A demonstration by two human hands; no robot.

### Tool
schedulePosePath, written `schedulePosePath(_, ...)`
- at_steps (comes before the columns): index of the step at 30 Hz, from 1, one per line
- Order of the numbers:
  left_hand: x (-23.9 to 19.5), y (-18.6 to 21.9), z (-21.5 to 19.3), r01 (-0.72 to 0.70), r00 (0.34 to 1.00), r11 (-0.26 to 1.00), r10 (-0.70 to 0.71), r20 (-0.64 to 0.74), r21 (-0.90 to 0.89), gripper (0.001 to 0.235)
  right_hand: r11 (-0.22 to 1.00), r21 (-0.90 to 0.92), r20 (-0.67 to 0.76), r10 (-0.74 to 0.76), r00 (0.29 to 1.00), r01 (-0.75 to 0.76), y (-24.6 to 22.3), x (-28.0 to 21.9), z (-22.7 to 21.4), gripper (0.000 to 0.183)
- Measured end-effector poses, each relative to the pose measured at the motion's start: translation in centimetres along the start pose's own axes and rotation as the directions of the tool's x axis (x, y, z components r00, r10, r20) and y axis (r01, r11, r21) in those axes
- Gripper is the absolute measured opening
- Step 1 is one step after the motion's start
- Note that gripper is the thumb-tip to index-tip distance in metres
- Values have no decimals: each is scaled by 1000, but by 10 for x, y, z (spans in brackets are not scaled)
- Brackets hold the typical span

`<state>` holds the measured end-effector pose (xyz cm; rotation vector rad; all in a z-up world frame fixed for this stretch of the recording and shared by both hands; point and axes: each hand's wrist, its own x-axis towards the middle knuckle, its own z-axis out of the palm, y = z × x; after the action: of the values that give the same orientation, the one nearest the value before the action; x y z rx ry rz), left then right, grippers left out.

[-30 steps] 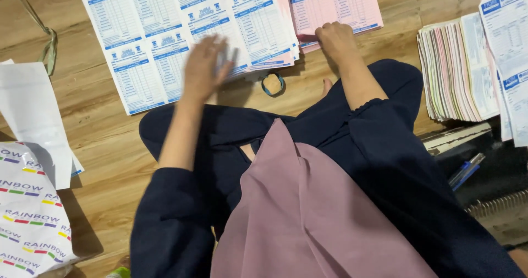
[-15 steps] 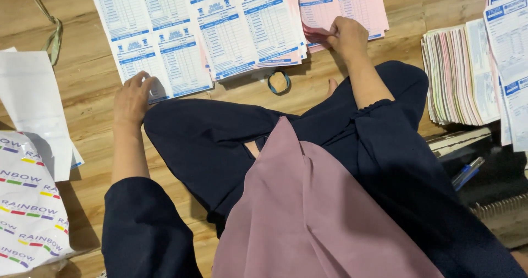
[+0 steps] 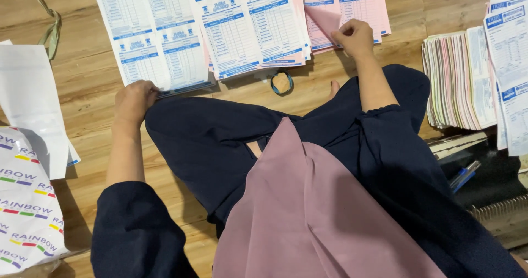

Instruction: Sorting and organizing printed paper forms into different stacks while sitting on the floor.

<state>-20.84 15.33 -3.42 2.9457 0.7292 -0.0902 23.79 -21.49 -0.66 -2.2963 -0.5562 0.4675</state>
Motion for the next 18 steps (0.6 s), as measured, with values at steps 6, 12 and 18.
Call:
schedulePosePath(6, 8, 8, -13, 205, 972, 970, -187, 140, -128, 50, 822, 551, -211, 303, 929, -143, 3, 13, -3, 12)
schedulePosePath(12, 13, 11, -24, 339, 935, 836, -252, 248, -431, 17, 638, 727, -65, 435, 898, -256, -10, 8, -17, 5)
schedulePosePath(18, 11, 29, -39, 412, 911, 783, -338, 237, -466, 39, 605, 792, -237, 433, 870, -86, -13, 21, -27, 15)
